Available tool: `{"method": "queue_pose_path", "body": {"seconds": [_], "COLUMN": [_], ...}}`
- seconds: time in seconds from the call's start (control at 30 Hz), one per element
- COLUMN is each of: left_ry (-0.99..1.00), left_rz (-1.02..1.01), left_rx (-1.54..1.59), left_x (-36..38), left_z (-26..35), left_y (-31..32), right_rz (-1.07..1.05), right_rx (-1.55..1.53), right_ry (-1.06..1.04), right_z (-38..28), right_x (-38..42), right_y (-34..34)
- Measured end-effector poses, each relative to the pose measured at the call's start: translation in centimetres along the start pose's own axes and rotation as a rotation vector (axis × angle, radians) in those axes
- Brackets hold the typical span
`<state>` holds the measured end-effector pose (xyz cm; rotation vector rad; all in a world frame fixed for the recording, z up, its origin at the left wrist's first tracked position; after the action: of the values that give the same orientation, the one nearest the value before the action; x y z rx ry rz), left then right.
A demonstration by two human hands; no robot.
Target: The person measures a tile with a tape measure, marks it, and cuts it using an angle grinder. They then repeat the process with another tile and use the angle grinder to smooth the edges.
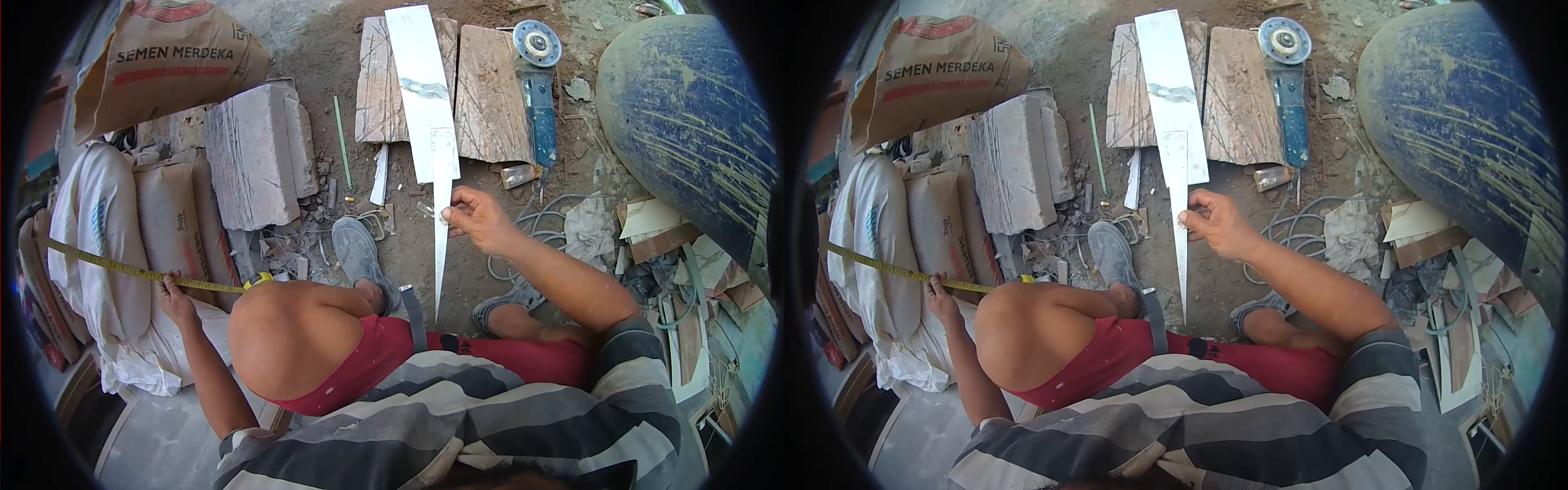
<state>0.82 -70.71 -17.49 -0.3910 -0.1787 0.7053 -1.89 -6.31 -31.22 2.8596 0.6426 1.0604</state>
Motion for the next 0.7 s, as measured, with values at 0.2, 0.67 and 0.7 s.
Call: {"method": "queue_pose_path", "body": {"seconds": [0.2,0.67,0.7], "left_ry": [0.17,0.107,0.004], "left_rz": [0.205,0.08,0.034], "left_rx": [-0.622,-0.343,-0.387], "left_x": [-0.1,3.7,6.1], "left_z": [2.4,0.3,3.0], "left_y": [2.1,9.3,12.1], "right_rz": [0.126,0.338,0.338], "right_rx": [-0.061,0.089,0.109], "right_ry": [0.037,-0.006,-0.025], "right_z": [3.7,3.2,2.8], "right_x": [-0.7,-0.6,-0.5], "right_y": [-2.4,-7.3,-7.0]}}
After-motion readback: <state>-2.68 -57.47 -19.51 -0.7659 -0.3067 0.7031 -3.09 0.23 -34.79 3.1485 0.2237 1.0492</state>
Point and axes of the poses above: each hand's wrist, its own x-axis away from the middle knuckle, its own y-axis out of the palm, z = x × y, the point moved 7 cm from there along -x, towards the middle knuckle, and after that the axes turned 13 degrees about x, right-handed, at the moved point
